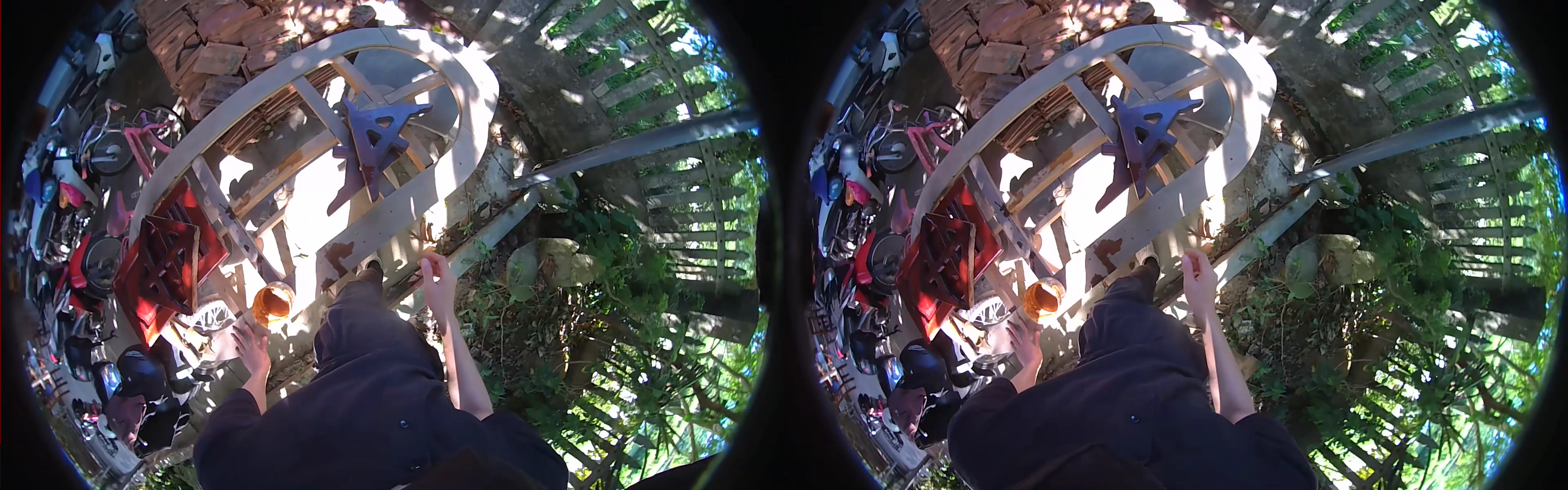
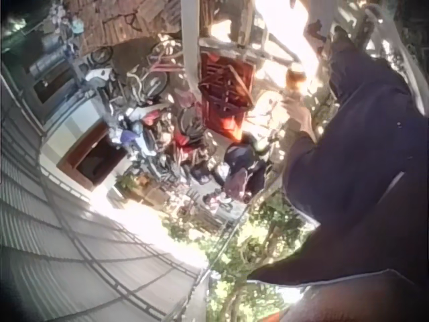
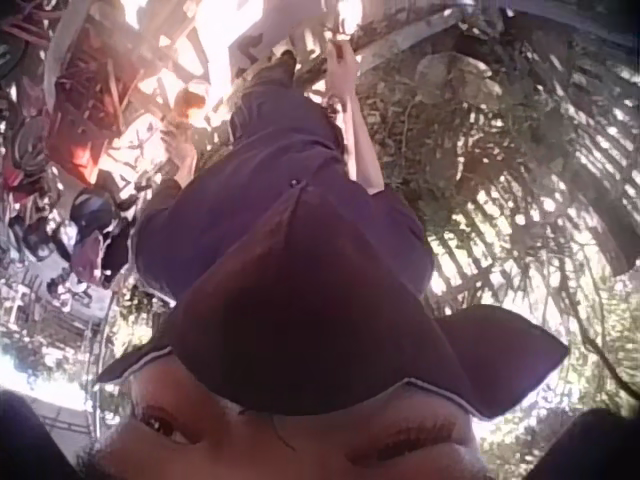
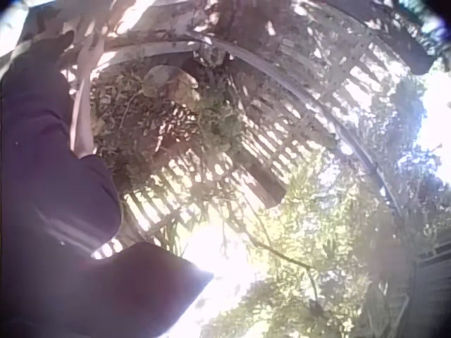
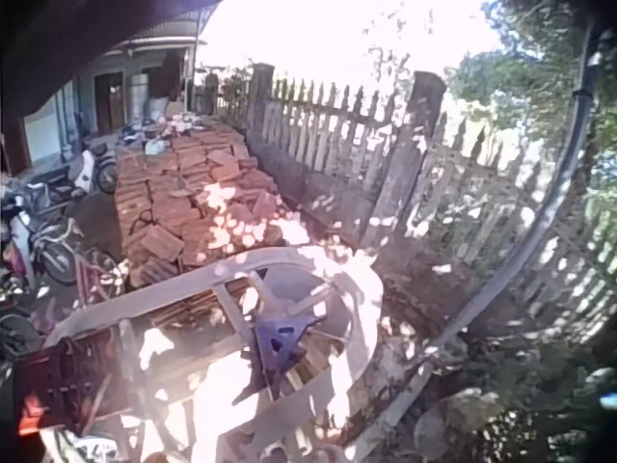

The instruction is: Varnish or stain decorative wooden geometric frame pieces outdoors.

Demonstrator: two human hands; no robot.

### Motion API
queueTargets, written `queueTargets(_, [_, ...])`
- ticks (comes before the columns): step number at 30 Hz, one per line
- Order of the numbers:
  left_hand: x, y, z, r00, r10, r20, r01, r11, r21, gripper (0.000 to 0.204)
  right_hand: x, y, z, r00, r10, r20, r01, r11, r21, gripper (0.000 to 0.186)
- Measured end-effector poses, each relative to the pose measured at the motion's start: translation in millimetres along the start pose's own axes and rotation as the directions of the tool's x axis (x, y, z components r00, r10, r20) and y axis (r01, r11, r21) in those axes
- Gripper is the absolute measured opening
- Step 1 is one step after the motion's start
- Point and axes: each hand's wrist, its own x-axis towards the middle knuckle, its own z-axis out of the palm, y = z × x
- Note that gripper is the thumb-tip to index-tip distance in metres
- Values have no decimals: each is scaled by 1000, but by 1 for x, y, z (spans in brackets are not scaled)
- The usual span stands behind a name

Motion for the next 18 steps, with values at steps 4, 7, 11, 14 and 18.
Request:
queueTargets(4, [-21, 70, 17, 975, -220, -41, 212, 967, -139, 81, 77, -2, -2, 988, 16, 152, -46, 979, 198, 21])
queueTargets(7, [-36, 101, 28, 944, -329, -32, 318, 929, -188, 89, 135, -13, 8, 965, -32, 260, -36, 966, 255, 21])
queueTargets(11, [-57, 148, 7, 870, -393, 299, 436, 895, -92, 99, 197, -15, 23, 926, 81, 368, -128, 986, 105, 22])
queueTargets(14, [-79, 186, 8, 833, -385, 398, 482, 858, -177, 98, 227, -3, 60, 888, 241, 393, -348, 909, 230, 29])
queueTargets(18, [-96, 247, 33, 681, -476, 556, 728, 518, -449, 98, 256, 25, 96, 698, 458, 551, -525, 850, -41, 44])
